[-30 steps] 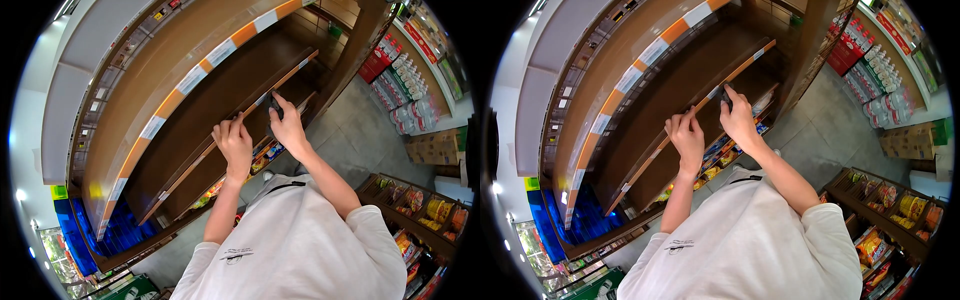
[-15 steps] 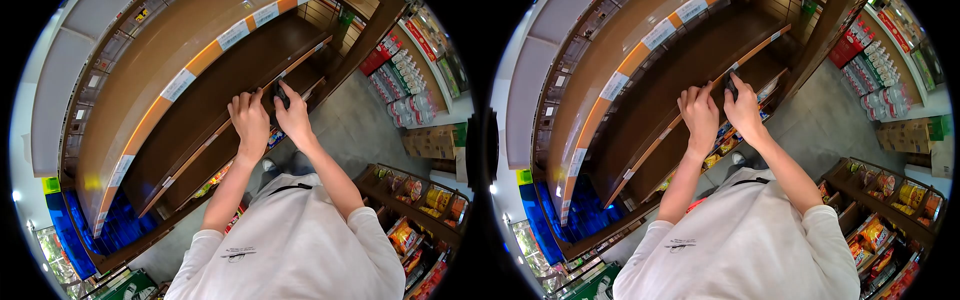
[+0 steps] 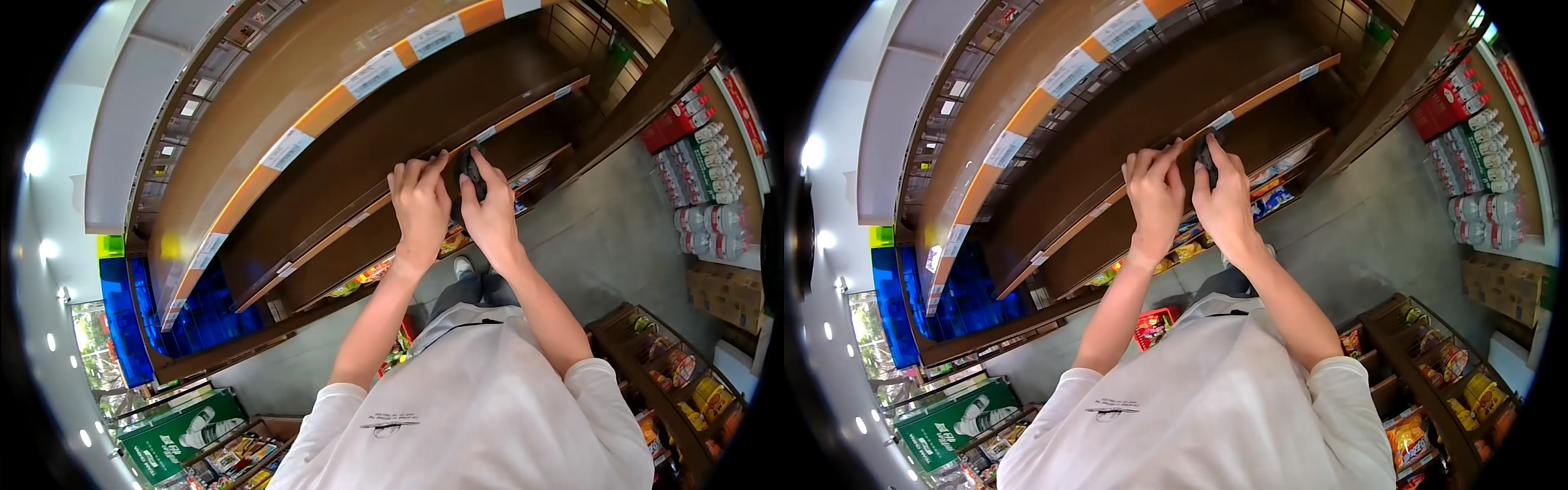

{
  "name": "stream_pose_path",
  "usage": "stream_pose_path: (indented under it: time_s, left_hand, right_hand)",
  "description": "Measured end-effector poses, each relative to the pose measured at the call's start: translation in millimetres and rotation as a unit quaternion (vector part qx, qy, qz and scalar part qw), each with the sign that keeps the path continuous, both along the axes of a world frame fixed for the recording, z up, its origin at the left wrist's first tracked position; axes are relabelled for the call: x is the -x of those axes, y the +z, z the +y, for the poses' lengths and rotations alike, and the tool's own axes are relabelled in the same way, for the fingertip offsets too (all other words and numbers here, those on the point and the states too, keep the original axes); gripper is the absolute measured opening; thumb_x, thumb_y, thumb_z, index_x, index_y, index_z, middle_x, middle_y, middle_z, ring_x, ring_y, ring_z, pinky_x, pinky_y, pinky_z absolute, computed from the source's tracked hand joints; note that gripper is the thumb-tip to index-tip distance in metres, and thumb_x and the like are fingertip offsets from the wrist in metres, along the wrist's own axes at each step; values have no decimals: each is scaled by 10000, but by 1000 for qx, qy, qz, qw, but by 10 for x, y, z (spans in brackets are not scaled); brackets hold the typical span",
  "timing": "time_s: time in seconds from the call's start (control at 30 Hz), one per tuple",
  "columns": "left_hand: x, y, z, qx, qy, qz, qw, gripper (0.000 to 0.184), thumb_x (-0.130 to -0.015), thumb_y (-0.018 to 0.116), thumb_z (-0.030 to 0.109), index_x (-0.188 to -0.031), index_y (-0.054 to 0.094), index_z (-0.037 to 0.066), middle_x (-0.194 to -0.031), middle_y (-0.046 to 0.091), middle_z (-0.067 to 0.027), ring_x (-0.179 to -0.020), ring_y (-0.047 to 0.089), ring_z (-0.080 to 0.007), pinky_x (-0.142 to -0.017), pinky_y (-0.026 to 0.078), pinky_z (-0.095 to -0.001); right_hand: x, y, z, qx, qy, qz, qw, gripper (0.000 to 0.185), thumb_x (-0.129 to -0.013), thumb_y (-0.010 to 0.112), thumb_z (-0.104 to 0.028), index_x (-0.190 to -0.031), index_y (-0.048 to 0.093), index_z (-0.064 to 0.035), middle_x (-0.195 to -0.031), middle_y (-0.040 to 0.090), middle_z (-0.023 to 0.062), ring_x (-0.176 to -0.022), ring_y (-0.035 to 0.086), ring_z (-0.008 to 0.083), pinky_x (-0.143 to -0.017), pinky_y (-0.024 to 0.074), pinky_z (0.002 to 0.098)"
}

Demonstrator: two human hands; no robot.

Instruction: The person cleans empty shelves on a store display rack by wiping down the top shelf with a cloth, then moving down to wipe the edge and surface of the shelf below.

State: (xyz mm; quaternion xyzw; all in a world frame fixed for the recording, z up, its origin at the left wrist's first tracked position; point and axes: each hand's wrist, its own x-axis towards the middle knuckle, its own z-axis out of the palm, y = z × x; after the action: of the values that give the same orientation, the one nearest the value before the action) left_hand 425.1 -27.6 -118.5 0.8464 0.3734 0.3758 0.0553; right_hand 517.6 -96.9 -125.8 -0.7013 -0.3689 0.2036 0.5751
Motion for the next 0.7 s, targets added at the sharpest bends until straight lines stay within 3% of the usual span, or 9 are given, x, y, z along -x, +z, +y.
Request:
stream_pose_path:
  time_s: [0.4,0.47,0.5,0.7]
  left_hand:
    - [71,14,8,13,-17,-12,1000,318,-819,645,-81,-1081,767,53,-923,684,-100,-880,599,-286,-839,467,-397]
    - [150,0,-20,19,-61,-72,995,314,-824,674,-60,-1109,743,51,-969,684,-111,-927,612,-301,-877,470,-397]
    - [221,25,-78,12,-49,-72,996,303,-830,708,-30,-1117,728,63,-1004,675,-99,-986,608,-306,-923,460,-411]
    - [754,57,-100,-42,32,-15,998,232,-846,743,35,-1068,742,99,-1021,663,-37,-1004,579,-261,-920,418,-418]
  right_hand:
    - [73,86,39,45,28,-61,997,474,-959,562,-99,-1384,507,104,-1118,604,329,-950,660,482,-828,543,486]
    - [101,107,56,37,18,-69,997,467,-954,569,-90,-1370,517,115,-1100,611,332,-935,665,482,-813,549,480]
    - [110,104,66,37,4,-76,996,458,-951,573,-84,-1361,527,115,-1089,615,332,-927,667,481,-805,551,477]
    - [200,163,117,53,-43,-97,993,441,-938,577,-48,-1350,548,108,-1036,627,311,-923,663,461,-803,540,461]
